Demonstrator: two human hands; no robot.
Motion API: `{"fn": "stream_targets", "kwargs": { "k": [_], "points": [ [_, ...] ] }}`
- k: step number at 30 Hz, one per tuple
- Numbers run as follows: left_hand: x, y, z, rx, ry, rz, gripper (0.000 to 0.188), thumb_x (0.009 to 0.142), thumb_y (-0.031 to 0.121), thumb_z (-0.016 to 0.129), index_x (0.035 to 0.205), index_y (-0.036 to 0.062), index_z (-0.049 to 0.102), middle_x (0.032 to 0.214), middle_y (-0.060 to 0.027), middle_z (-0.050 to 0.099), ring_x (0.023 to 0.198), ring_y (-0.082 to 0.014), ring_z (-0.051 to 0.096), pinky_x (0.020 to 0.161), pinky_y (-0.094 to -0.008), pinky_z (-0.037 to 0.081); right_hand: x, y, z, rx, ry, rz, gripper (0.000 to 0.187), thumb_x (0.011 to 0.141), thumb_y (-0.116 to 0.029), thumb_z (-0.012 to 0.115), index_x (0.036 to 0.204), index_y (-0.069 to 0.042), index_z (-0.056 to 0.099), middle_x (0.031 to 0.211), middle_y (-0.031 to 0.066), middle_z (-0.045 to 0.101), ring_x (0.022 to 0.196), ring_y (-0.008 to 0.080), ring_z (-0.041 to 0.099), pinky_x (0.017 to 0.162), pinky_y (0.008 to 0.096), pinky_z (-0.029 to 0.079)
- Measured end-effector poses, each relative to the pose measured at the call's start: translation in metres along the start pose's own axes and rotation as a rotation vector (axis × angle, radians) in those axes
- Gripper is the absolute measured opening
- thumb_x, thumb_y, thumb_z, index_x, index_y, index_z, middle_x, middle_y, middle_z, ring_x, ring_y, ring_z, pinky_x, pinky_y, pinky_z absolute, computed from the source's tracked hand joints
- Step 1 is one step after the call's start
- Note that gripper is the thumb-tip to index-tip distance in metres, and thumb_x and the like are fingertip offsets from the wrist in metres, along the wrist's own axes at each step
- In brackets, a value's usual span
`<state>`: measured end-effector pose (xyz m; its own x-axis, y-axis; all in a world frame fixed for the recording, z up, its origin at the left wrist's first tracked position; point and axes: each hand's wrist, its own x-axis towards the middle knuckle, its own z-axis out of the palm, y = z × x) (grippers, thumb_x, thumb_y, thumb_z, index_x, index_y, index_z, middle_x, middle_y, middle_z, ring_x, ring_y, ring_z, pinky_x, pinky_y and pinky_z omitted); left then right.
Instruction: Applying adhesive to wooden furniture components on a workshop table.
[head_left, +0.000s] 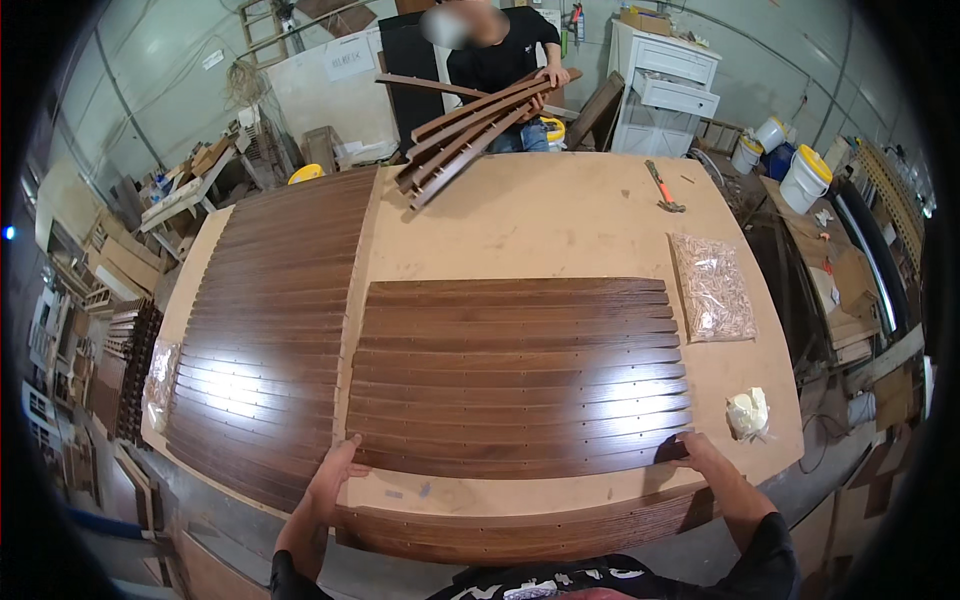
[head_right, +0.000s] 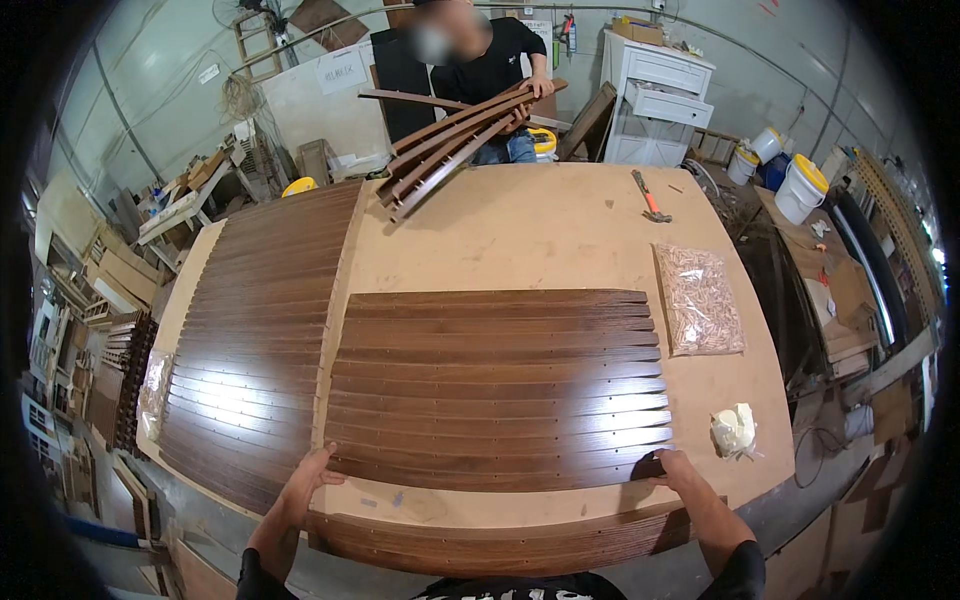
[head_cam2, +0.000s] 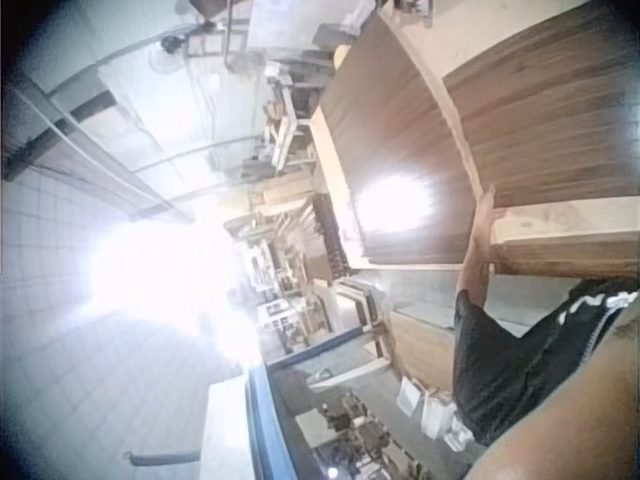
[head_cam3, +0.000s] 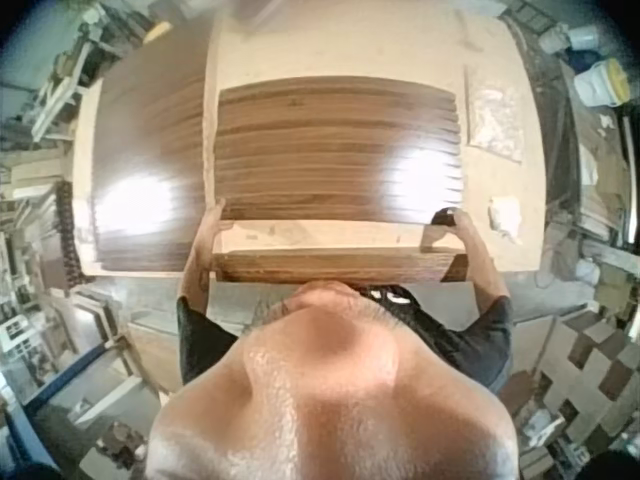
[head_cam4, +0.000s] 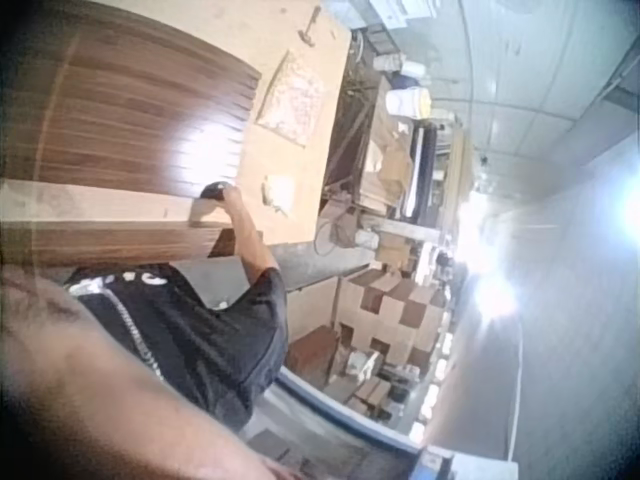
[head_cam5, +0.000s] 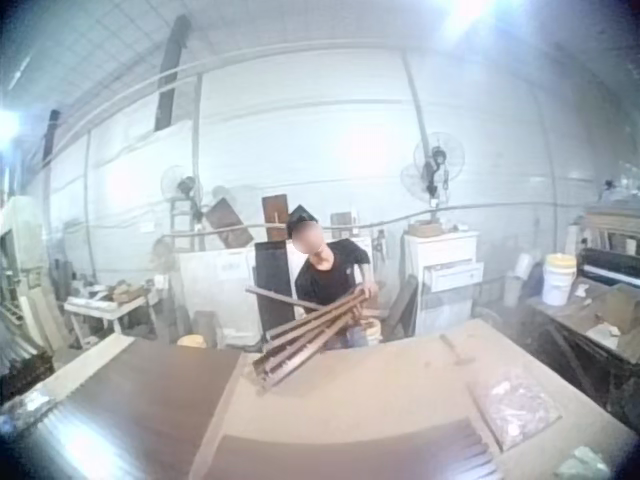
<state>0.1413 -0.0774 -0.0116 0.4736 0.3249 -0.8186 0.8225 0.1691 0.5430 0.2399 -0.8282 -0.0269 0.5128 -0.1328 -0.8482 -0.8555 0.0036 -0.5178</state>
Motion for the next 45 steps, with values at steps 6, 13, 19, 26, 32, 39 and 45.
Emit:
{"fn": "stream_targets", "kwargs": {
  "k": [6, 13, 19, 26, 32, 39, 45],
  "points": [
    [0.004, 0.003, 0.000, -0.034, 0.013, -0.051, 0.074, 0.094, 0.042, 0.052, 0.147, 0.0024, 0.019, 0.152, -0.0225, 0.018, 0.108, -0.0569, 0.052, 0.083, -0.0563, 0.053, -0.003, -0.008, 0.010, 0.003, 0.124, 0.059, 0.031, 0.095, -0.017, 0.052, 0.120, 0.001, 0.051, 0.114, 0.0183, 0.057, 0.098, 0.0347, 0.061, 0.071, 0.0503, 0.060],
    [0.000, 0.008, 0.000, -0.142, 0.021, -0.084, 0.077, 0.094, 0.041, 0.053, 0.149, 0.0078, 0.010, 0.153, -0.0244, 0.011, 0.114, -0.0605, 0.045, 0.082, -0.0602, 0.052, -0.024, -0.021, 0.018, 0.021, 0.073, 0.039, 0.034, 0.095, -0.023, 0.051, 0.121, -0.001, 0.050, 0.117, 0.0203, 0.056, 0.100, 0.0361, 0.061, 0.070, 0.0524, 0.059],
    [0.005, 0.019, 0.008, -0.114, -0.014, -0.005, 0.079, 0.093, 0.042, 0.055, 0.149, 0.0105, 0.010, 0.154, -0.0233, 0.005, 0.123, -0.0573, 0.038, 0.086, -0.0638, 0.049, -0.017, -0.029, 0.010, 0.029, 0.105, 0.044, 0.037, 0.095, -0.025, 0.049, 0.126, -0.004, 0.048, 0.121, 0.0218, 0.052, 0.106, 0.0376, 0.057, 0.071, 0.0537, 0.058],
    [0.006, 0.029, 0.003, -0.127, 0.021, 0.046, 0.074, 0.092, 0.048, 0.054, 0.149, 0.0143, 0.021, 0.154, -0.0129, 0.022, 0.132, -0.0484, 0.032, 0.089, -0.0673, 0.043, 0.010, -0.053, 0.030, -0.002, 0.039, -0.001, 0.048, 0.094, -0.030, 0.050, 0.133, -0.005, 0.039, 0.134, 0.0216, 0.040, 0.115, 0.0398, 0.051, 0.077, 0.0588, 0.055],
    [0.011, 0.082, 0.040, -0.187, 0.125, 0.026, 0.081, 0.089, 0.051, 0.057, 0.150, 0.0141, 0.019, 0.156, -0.0163, 0.012, 0.133, -0.0482, 0.031, 0.095, -0.0636, 0.041, 0.033, -0.060, 0.004, -0.010, -0.110, -0.147, 0.055, 0.093, -0.035, 0.053, 0.138, -0.008, 0.036, 0.142, 0.0190, 0.028, 0.124, 0.0390, 0.042, 0.087, 0.0607, 0.048],
    [0.055, 0.083, 0.015, -0.548, 0.060, 0.192, 0.071, 0.093, 0.043, 0.054, 0.149, 0.0147, 0.019, 0.157, -0.0126, 0.012, 0.139, -0.0434, 0.022, 0.095, -0.0714, 0.036, 0.074, -0.095, 0.030, 0.202, 0.036, -0.106, 0.057, 0.090, -0.040, 0.054, 0.135, -0.009, 0.037, 0.137, 0.0214, 0.035, 0.121, 0.0409, 0.042, 0.083, 0.0594, 0.048],
    [0.064, 0.118, 0.033, -0.629, 0.011, 0.245, 0.062, 0.097, 0.039, 0.046, 0.148, 0.0145, 0.023, 0.157, -0.0105, 0.008, 0.142, -0.0374, 0.017, 0.098, -0.0657, 0.038, 0.078, -0.124, 0.044, 0.403, 0.072, -0.142, 0.067, 0.086, -0.040, 0.057, 0.139, -0.010, 0.029, 0.140, 0.0186, 0.028, 0.129, 0.0407, 0.031, 0.088, 0.0621, 0.042]
  ]
}}
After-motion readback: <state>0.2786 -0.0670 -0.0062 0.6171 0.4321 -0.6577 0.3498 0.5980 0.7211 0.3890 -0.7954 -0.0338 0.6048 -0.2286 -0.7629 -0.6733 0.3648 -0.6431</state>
